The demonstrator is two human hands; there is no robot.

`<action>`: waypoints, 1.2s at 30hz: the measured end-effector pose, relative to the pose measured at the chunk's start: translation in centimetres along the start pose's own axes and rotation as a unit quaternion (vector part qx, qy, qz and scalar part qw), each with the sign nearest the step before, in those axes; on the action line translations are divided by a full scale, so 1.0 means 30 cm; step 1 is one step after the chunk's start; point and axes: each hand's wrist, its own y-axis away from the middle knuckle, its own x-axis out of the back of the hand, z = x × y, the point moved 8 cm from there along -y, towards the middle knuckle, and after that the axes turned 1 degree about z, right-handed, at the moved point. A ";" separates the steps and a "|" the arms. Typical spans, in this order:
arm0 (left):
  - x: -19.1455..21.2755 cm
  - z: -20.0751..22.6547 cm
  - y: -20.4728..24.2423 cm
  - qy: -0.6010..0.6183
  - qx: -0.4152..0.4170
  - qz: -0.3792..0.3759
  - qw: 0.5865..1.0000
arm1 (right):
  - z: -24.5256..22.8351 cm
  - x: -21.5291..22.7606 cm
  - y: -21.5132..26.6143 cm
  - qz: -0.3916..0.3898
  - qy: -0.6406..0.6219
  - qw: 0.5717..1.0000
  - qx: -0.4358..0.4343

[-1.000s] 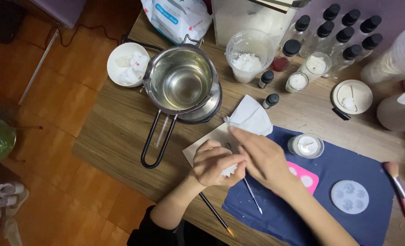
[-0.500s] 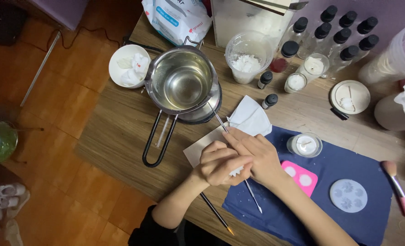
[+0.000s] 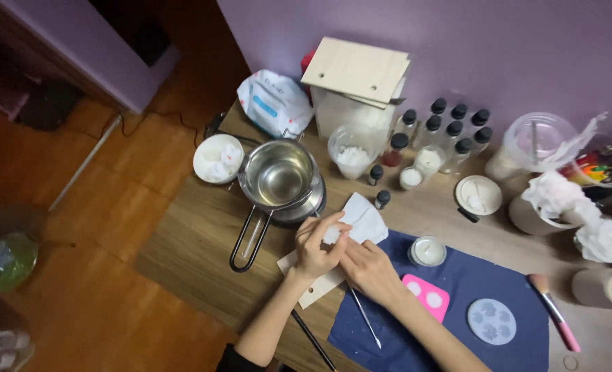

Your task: Using a needle tool to clean or prepare a small wax flower decoration on a workbench.

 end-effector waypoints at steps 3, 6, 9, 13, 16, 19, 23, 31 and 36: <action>-0.010 -0.012 0.009 0.001 0.011 -0.004 1.000 | -0.005 0.014 -0.010 -0.002 0.010 1.000 -0.003; -0.013 -0.009 0.009 0.002 0.013 -0.011 1.000 | -0.016 0.027 -0.018 -0.002 0.025 1.000 0.004; -0.026 0.006 0.007 -0.032 0.023 -0.045 0.998 | -0.024 0.051 -0.046 -0.053 0.052 0.997 -0.014; -0.036 0.001 0.010 -0.020 0.028 -0.059 0.998 | -0.019 0.040 -0.032 -0.064 0.103 0.993 -0.009; -0.042 0.004 0.008 -0.021 0.024 -0.070 0.997 | -0.014 0.013 -0.011 -0.085 0.106 0.991 -0.006; -0.052 -0.011 0.012 -0.021 0.032 -0.075 0.996 | -0.021 0.018 -0.010 -0.081 0.095 0.992 -0.003; -0.061 -0.065 0.048 0.017 0.044 -0.063 0.997 | -0.024 0.044 -0.022 -0.029 0.119 0.992 -0.010; -0.066 -0.072 0.063 0.022 0.039 -0.049 0.998 | -0.033 0.063 -0.020 -0.015 0.141 0.990 -0.009; -0.043 -0.037 0.035 -0.002 0.020 -0.026 0.999 | -0.043 0.063 -0.031 -0.024 0.131 0.991 0.003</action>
